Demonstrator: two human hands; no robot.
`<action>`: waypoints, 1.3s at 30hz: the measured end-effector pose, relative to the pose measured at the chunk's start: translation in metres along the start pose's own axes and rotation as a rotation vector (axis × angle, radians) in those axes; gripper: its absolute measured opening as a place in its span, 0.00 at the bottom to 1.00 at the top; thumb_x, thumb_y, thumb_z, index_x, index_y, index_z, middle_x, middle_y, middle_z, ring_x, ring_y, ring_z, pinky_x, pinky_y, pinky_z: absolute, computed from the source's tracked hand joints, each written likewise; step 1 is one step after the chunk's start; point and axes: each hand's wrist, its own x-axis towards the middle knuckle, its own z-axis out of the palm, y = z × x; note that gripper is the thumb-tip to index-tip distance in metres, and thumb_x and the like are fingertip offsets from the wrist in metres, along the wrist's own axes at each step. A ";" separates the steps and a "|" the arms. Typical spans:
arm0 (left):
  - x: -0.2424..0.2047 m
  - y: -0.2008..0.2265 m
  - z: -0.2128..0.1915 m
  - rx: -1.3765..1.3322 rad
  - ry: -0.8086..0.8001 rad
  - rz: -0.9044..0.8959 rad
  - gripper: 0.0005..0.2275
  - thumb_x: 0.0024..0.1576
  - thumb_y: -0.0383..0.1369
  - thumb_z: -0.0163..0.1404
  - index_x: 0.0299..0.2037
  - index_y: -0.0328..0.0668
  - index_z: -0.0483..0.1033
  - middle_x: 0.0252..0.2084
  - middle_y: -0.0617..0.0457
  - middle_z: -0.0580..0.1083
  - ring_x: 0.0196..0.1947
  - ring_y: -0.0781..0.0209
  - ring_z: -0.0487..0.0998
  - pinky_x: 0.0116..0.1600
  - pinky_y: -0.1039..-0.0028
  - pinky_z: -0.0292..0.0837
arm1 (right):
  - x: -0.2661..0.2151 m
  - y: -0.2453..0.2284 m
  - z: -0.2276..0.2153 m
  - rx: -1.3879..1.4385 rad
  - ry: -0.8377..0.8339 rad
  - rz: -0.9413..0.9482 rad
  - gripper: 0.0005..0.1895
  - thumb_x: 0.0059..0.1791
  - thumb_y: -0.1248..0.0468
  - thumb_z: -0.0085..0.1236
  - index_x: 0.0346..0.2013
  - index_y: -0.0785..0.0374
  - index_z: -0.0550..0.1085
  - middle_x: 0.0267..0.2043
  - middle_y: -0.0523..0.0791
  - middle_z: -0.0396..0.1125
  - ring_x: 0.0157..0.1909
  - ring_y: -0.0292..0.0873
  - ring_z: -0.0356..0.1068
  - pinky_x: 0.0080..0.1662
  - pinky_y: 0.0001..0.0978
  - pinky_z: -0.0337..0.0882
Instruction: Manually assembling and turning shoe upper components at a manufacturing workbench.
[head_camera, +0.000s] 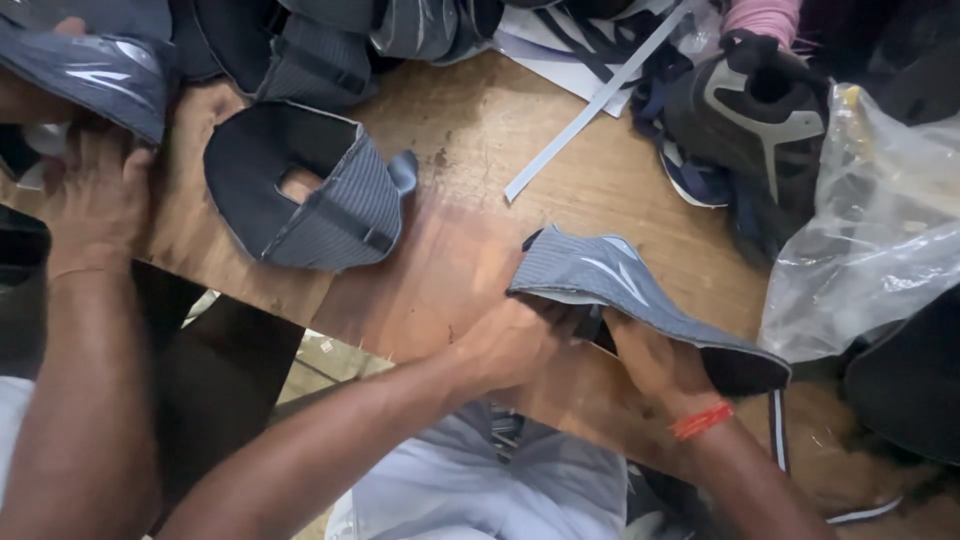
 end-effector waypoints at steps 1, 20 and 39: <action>-0.001 0.001 -0.004 -0.004 -0.001 0.000 0.20 0.53 0.32 0.45 0.55 0.32 0.73 0.54 0.38 0.76 0.56 0.46 0.77 0.61 0.59 0.71 | -0.002 0.001 0.001 -0.001 -0.002 0.004 0.22 0.55 0.55 0.45 0.60 0.63 0.71 0.63 0.55 0.66 0.66 0.60 0.62 0.63 0.48 0.62; 0.011 0.025 -0.029 -0.242 -0.218 -0.088 0.34 0.53 0.49 0.55 0.63 0.28 0.67 0.61 0.31 0.69 0.60 0.34 0.70 0.62 0.51 0.63 | -0.052 -0.008 -0.018 -0.176 -0.146 -0.317 0.17 0.46 0.61 0.56 0.49 0.51 0.78 0.54 0.50 0.72 0.58 0.56 0.70 0.59 0.46 0.68; -0.010 0.027 -0.018 -0.432 -0.290 -0.092 0.28 0.50 0.54 0.56 0.47 0.34 0.80 0.49 0.35 0.76 0.54 0.37 0.76 0.62 0.51 0.65 | -0.016 -0.017 0.019 0.039 0.216 -0.498 0.22 0.48 0.67 0.47 0.57 0.62 0.74 0.57 0.58 0.70 0.60 0.64 0.67 0.60 0.53 0.66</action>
